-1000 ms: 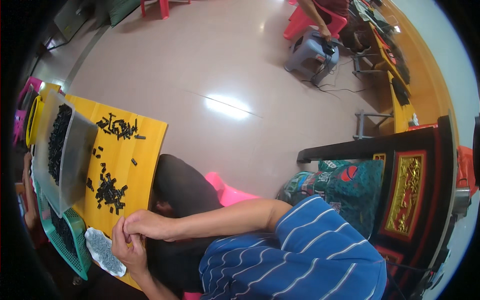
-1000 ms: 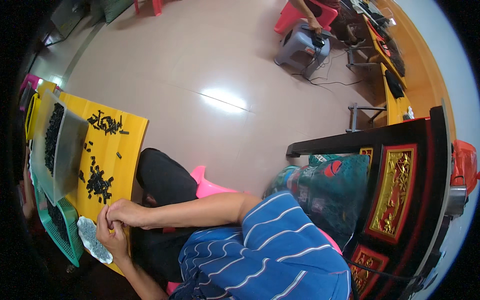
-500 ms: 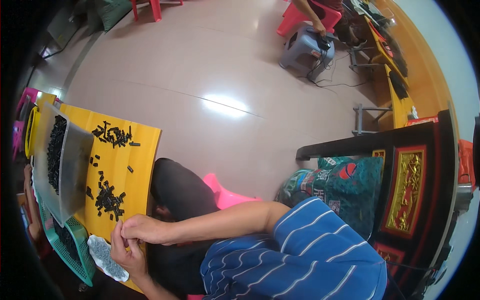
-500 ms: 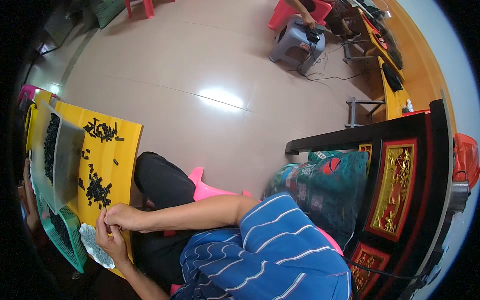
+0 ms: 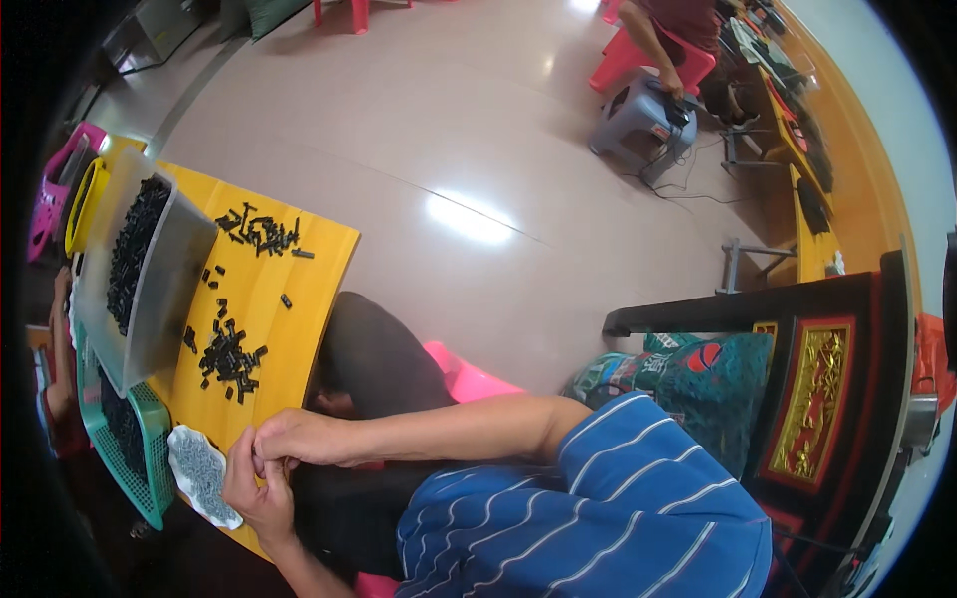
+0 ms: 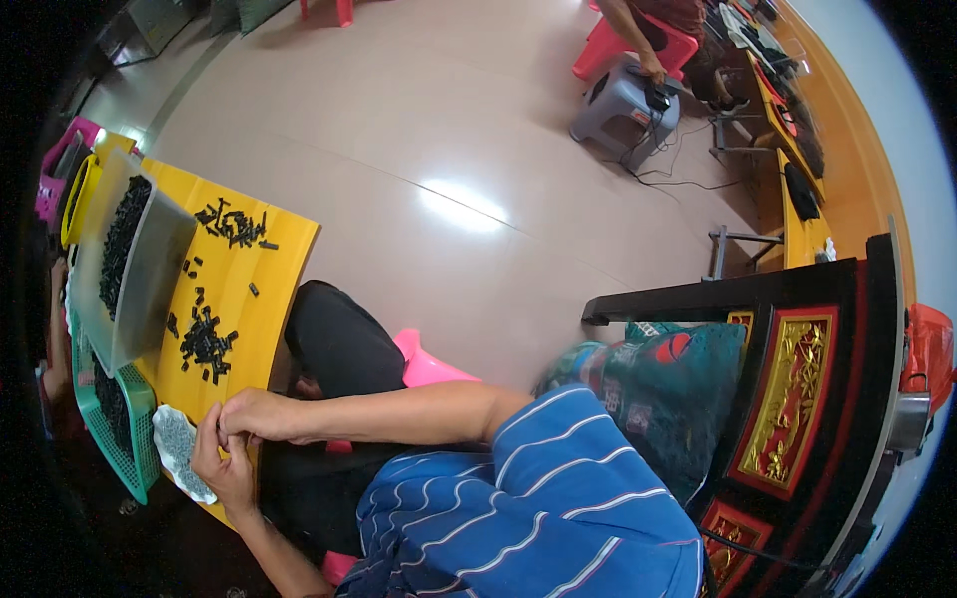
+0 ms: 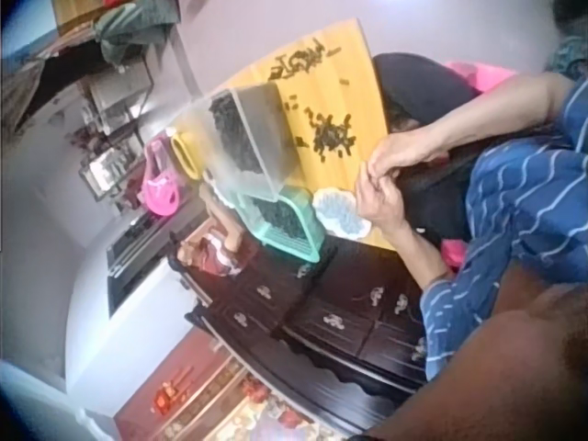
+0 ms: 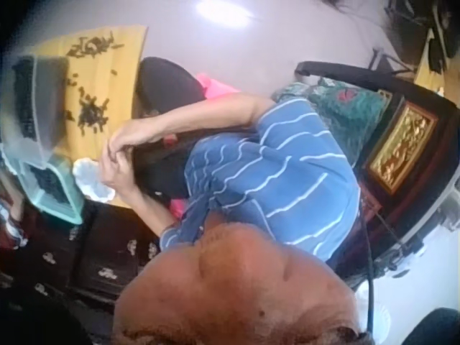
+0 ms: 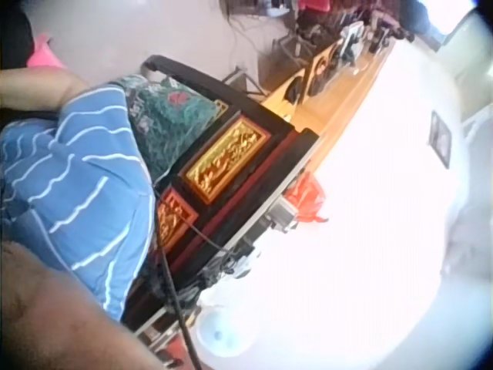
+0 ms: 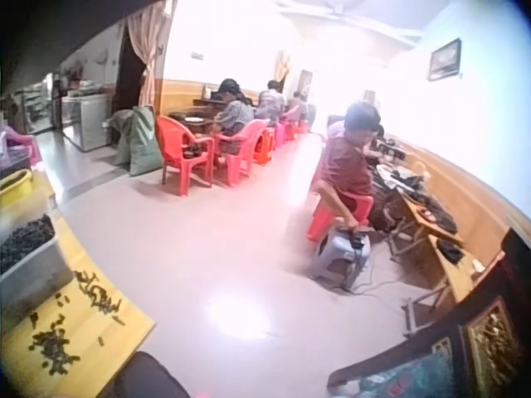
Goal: The person assembles small plastic components by inserting metal pins into them by hand, then takes additional components from a container and sorts them on the table.
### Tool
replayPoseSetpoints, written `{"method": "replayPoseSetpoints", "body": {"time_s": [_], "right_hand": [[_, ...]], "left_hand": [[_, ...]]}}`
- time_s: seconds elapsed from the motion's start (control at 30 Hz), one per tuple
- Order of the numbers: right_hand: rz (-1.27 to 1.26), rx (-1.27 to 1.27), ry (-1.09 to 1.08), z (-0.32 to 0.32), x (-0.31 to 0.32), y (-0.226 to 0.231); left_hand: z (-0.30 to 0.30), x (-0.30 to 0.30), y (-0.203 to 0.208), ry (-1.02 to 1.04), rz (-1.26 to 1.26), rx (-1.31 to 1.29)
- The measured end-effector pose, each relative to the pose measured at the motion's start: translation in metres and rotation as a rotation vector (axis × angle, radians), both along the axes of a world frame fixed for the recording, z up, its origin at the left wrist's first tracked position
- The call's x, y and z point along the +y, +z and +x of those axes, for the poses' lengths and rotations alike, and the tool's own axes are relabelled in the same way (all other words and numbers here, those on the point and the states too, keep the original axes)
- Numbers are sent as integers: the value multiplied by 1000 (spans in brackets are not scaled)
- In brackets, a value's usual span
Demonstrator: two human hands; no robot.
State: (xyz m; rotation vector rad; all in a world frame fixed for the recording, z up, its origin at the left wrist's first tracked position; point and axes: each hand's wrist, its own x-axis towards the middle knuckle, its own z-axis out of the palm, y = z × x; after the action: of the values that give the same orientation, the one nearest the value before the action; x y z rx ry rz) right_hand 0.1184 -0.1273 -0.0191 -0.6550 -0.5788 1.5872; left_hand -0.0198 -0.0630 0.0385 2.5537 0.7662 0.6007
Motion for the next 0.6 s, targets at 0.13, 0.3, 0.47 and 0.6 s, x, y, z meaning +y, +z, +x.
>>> {"method": "replayPoseSetpoints", "body": {"time_s": [0.13, 0.3, 0.47, 0.6], "right_hand": [[24, 4, 4, -4, 1, -1], [57, -8, 124, 0, 0, -4], [13, -33, 103, -1, -2, -5], [-8, -38, 92, -3, -3, -4]], "left_hand": [[-8, -5, 2, 63, -50, 4], [-11, -11, 2, 67, 7, -36], [-10, -21, 5, 191, -125, -153], [-19, -15, 4, 87, -78, -89]]}}
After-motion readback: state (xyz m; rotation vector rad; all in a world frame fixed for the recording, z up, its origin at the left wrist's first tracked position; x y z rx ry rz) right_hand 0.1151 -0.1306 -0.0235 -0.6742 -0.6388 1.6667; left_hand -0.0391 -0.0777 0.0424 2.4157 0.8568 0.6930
